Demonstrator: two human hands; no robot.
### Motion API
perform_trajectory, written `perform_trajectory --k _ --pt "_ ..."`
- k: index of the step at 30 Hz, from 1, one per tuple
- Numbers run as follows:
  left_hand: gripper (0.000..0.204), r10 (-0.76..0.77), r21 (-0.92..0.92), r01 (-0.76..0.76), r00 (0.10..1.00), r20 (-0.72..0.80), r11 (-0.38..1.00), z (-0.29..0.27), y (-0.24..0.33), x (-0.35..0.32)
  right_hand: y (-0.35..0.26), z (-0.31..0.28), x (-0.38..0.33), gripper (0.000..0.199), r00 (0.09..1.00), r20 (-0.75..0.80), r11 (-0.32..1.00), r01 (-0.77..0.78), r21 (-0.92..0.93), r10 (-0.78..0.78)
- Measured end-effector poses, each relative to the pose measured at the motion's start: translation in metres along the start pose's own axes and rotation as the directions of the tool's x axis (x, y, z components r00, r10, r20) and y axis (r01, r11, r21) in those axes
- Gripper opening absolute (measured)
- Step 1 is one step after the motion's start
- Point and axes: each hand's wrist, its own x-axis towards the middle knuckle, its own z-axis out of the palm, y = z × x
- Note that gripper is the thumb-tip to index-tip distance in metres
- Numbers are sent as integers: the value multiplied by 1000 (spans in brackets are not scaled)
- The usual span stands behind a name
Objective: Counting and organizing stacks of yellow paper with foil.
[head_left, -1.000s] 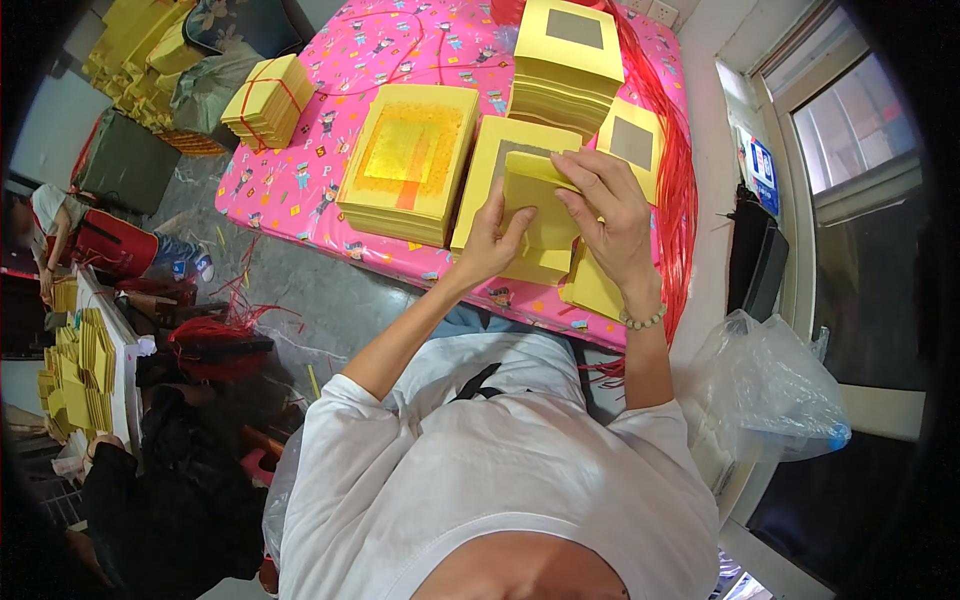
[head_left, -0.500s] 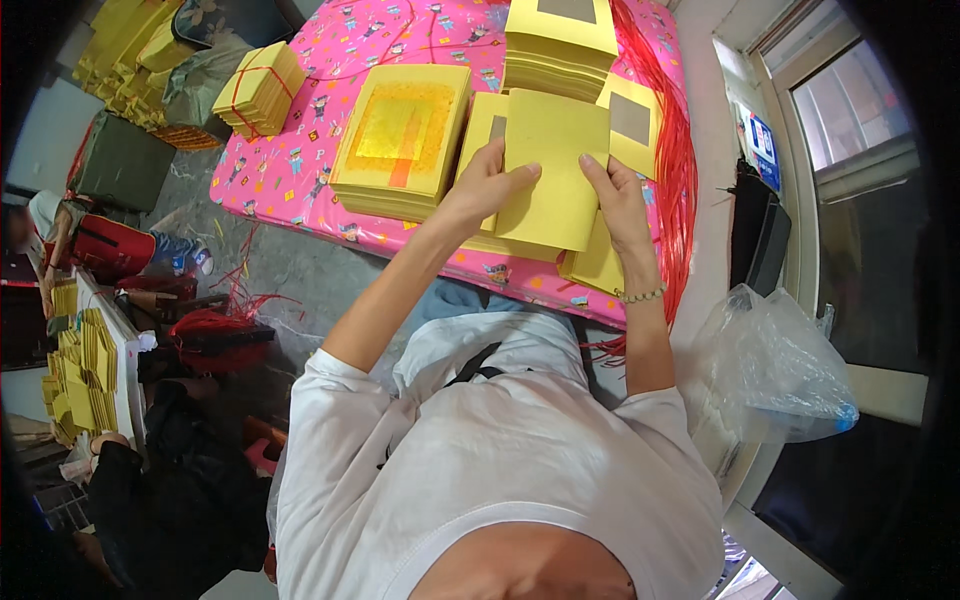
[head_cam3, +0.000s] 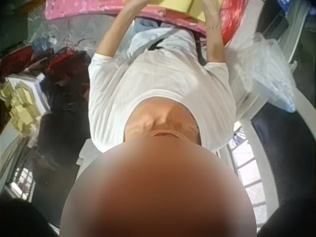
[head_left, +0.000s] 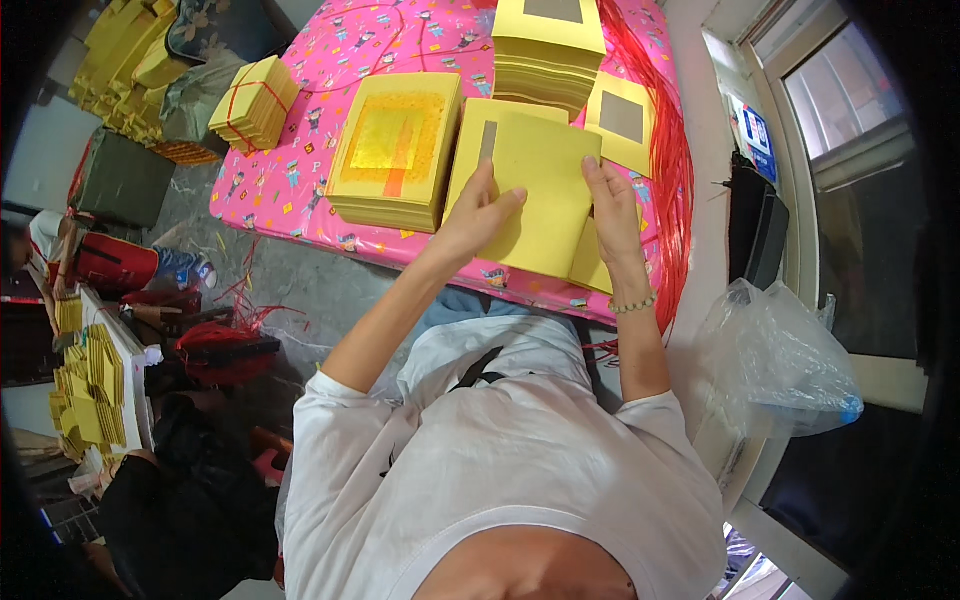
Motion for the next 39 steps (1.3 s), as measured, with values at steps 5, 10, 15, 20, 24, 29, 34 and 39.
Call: perform_trajectory --k 5,10,15,20,24,29,34,39 --pt "49 98 -112 -92 994 44 989 4 -8 -15 5 -5 -5 28 999 23 998 36 -49 -35" --pt "48 52 -52 -49 997 64 997 1 -5 -33 2 -11 -8 24 999 -32 997 -4 -75 1" --pt "47 -13 -37 16 998 61 999 -2 -2 -41 -1 1 -18 24 997 -39 997 61 -37 -63" --pt "47 -37 -112 42 998 52 993 -9 7 -46 -13 7 -38 25 985 34 983 -163 -90 167" --pt "44 -54 -58 55 998 20 997 -11 9 -50 -12 15 -45 27 989 62 985 -125 -119 133" --pt "45 20 -67 -16 999 48 998 -18 14 -49 -15 14 -56 29 971 108 968 -195 -159 213" --pt "44 -13 -47 17 997 77 999 -19 14 -51 -2 15 -65 26 979 96 967 -157 -201 179" --pt "43 20 -52 -17 999 49 999 -16 13 -52 -8 18 -75 25 974 128 976 -169 -134 186"
